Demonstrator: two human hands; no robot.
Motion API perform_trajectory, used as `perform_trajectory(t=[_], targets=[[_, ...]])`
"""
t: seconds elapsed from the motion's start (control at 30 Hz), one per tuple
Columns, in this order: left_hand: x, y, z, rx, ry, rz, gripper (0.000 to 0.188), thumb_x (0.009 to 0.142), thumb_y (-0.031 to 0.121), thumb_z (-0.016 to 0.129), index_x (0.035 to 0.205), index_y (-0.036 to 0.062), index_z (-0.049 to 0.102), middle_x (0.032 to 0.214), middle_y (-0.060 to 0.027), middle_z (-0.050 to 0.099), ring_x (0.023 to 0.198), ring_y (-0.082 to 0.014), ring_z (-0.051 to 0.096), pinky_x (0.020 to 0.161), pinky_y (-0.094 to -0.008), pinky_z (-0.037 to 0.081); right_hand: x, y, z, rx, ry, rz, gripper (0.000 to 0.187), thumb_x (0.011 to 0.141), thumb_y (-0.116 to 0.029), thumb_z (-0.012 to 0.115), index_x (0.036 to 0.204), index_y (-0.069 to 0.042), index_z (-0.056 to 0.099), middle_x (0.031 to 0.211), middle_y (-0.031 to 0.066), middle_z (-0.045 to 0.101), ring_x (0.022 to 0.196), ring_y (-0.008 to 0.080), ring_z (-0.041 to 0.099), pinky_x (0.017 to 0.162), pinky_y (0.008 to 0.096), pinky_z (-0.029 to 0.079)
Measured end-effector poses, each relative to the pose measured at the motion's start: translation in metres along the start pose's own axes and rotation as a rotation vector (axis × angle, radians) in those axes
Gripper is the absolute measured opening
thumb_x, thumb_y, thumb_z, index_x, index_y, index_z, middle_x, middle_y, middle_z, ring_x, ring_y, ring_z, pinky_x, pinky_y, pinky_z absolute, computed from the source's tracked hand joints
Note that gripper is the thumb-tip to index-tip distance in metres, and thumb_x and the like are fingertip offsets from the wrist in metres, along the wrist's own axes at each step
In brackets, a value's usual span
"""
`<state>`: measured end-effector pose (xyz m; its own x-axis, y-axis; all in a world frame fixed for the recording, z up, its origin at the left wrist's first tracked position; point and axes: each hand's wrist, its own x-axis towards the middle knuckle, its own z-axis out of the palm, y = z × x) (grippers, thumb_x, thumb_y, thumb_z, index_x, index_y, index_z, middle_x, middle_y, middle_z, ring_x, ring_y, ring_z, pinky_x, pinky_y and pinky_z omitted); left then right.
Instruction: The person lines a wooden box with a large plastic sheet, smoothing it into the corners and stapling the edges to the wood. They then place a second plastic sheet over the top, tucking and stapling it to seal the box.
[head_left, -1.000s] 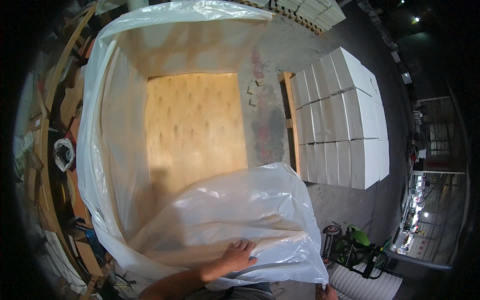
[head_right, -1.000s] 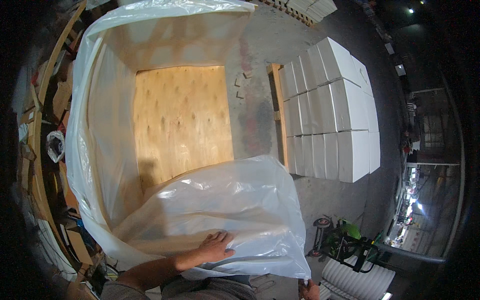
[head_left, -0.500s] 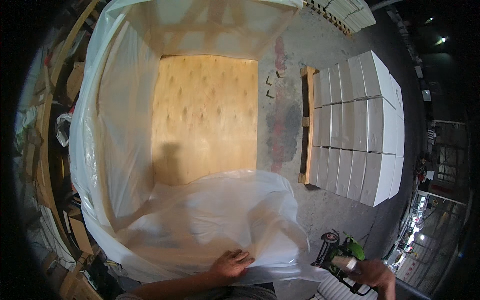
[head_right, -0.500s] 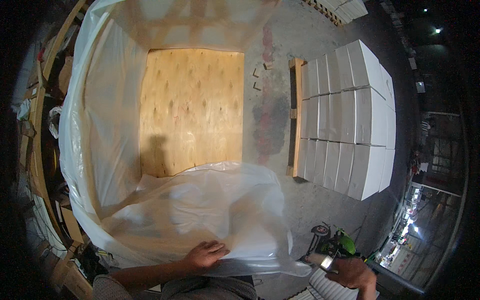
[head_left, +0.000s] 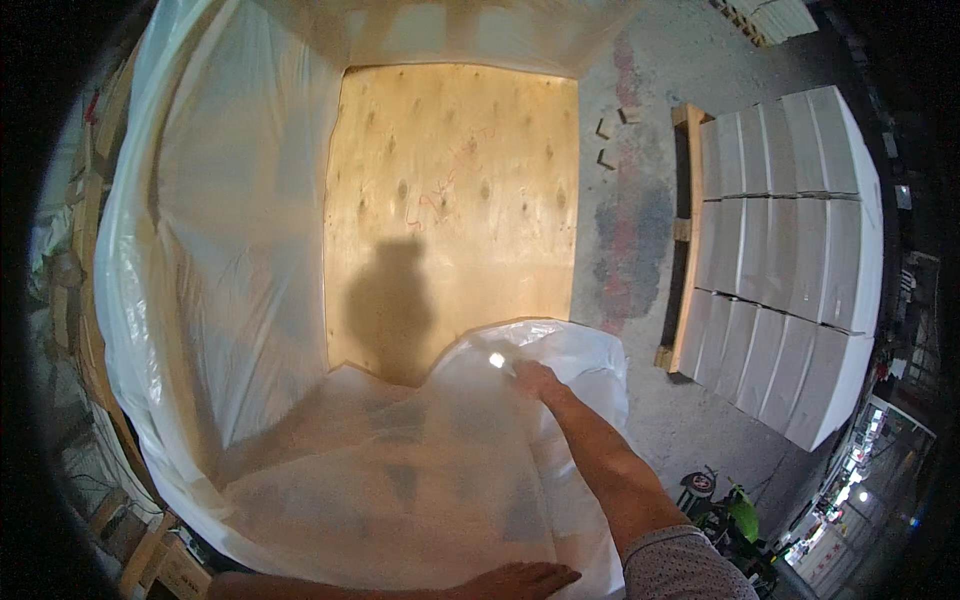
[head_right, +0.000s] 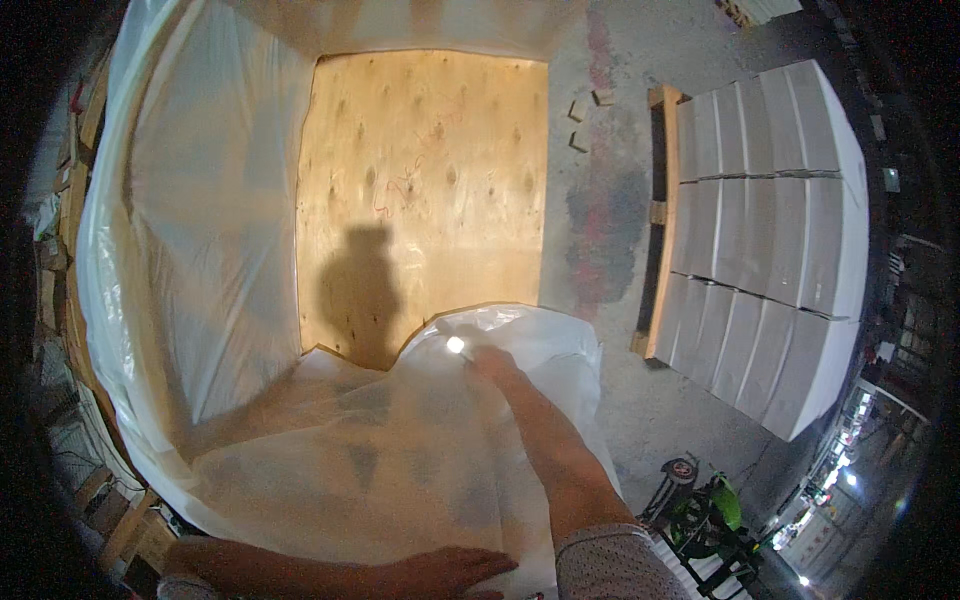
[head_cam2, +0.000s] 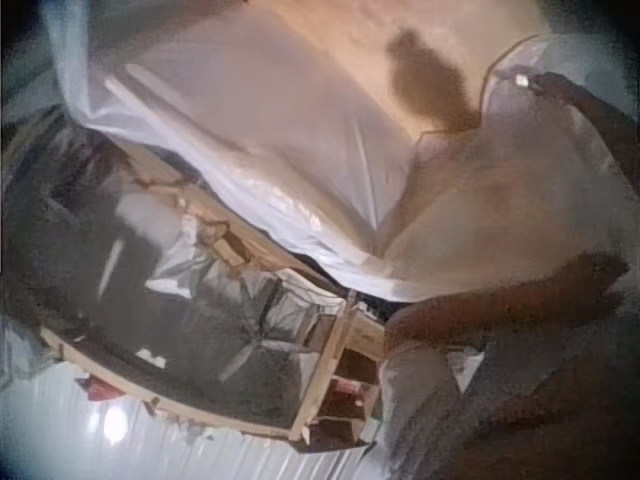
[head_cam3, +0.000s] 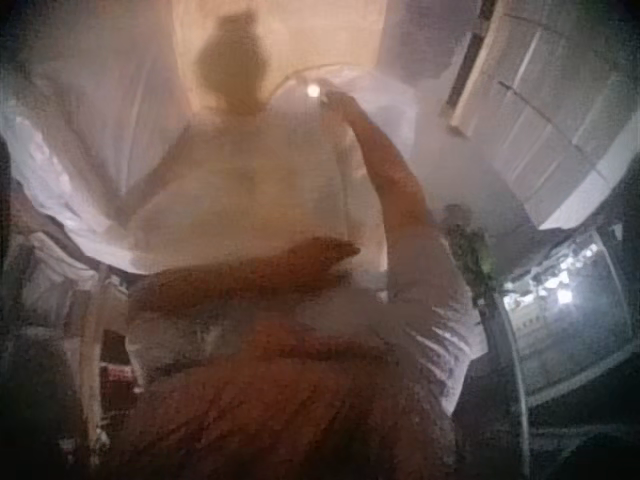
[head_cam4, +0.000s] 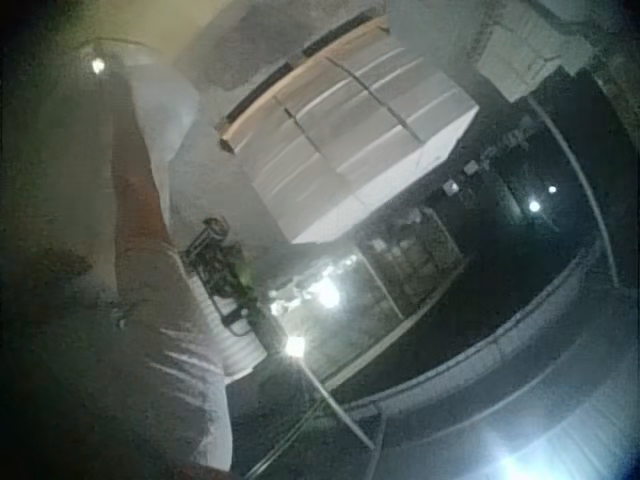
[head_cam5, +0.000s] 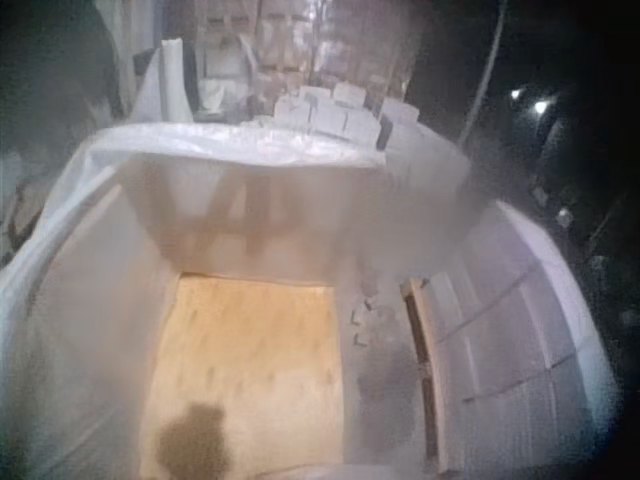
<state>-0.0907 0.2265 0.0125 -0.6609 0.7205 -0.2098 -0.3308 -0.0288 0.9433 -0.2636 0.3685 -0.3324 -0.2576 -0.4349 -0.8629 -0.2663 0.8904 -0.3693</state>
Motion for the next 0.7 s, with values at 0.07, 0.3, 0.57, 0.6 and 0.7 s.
perform_trajectory(t=[0.07,0.3,0.57,0.6,0.7], targets=[[0.011,-0.047,-0.047,0.013,-0.047,-0.053,0.044,0.095,0.035,0.055,0.127,0.0050,0.053,0.131,-0.0221,0.052,0.119,-0.0359,0.053,0.097,-0.0432,0.046,0.003,0.035,0.041,-0.086,-0.076,0.056,0.051,0.087,-0.047,0.056,0.115,-0.005,0.062,0.108,0.0186,0.067,0.100,0.0365,0.064,0.088,0.0478,0.050],[0.037,-0.314,-0.149,0.578,0.040,-0.875,0.053,0.099,0.044,0.043,0.136,0.0055,0.045,0.137,-0.0240,0.046,0.125,-0.0394,0.046,0.102,-0.0541,0.038,-0.084,0.137,0.079,-0.165,-0.277,0.480,0.049,0.087,-0.045,0.056,0.114,-0.005,0.064,0.116,0.0156,0.066,0.107,0.0331,0.063,0.095,0.0538,0.041],[0.084,-0.348,-0.080,0.338,-0.135,-0.785,0.066,0.097,0.058,0.035,0.144,0.0111,0.036,0.151,-0.0208,0.030,0.139,-0.0404,0.030,0.109,-0.0649,0.022,-0.135,0.142,0.020,-0.233,-0.479,0.663,0.050,0.090,-0.044,0.051,0.121,-0.005,0.059,0.125,0.0135,0.059,0.118,0.0311,0.057,0.098,0.0569,0.040],[0.086,-0.340,-0.075,0.297,-0.132,-0.781,0.067,0.097,0.058,0.035,0.143,0.0110,0.037,0.151,-0.0207,0.031,0.138,-0.0404,0.031,0.109,-0.0650,0.022,-0.132,0.134,0.015,-0.257,-0.479,0.638,0.048,0.090,-0.042,0.051,0.120,-0.004,0.060,0.124,0.0137,0.060,0.116,0.0310,0.058,0.097,0.0563,0.040],[0.091,-0.323,-0.067,0.243,-0.108,-0.760,0.066,0.096,0.058,0.037,0.142,0.0112,0.040,0.150,-0.0207,0.033,0.136,-0.0405,0.033,0.107,-0.0650,0.025,-0.106,0.106,0.010,-0.422,-0.275,0.602,0.040,0.090,-0.037,0.053,0.116,-0.008,0.062,0.114,0.0127,0.065,0.108,0.0312,0.063,0.093,0.0517,0.044]])
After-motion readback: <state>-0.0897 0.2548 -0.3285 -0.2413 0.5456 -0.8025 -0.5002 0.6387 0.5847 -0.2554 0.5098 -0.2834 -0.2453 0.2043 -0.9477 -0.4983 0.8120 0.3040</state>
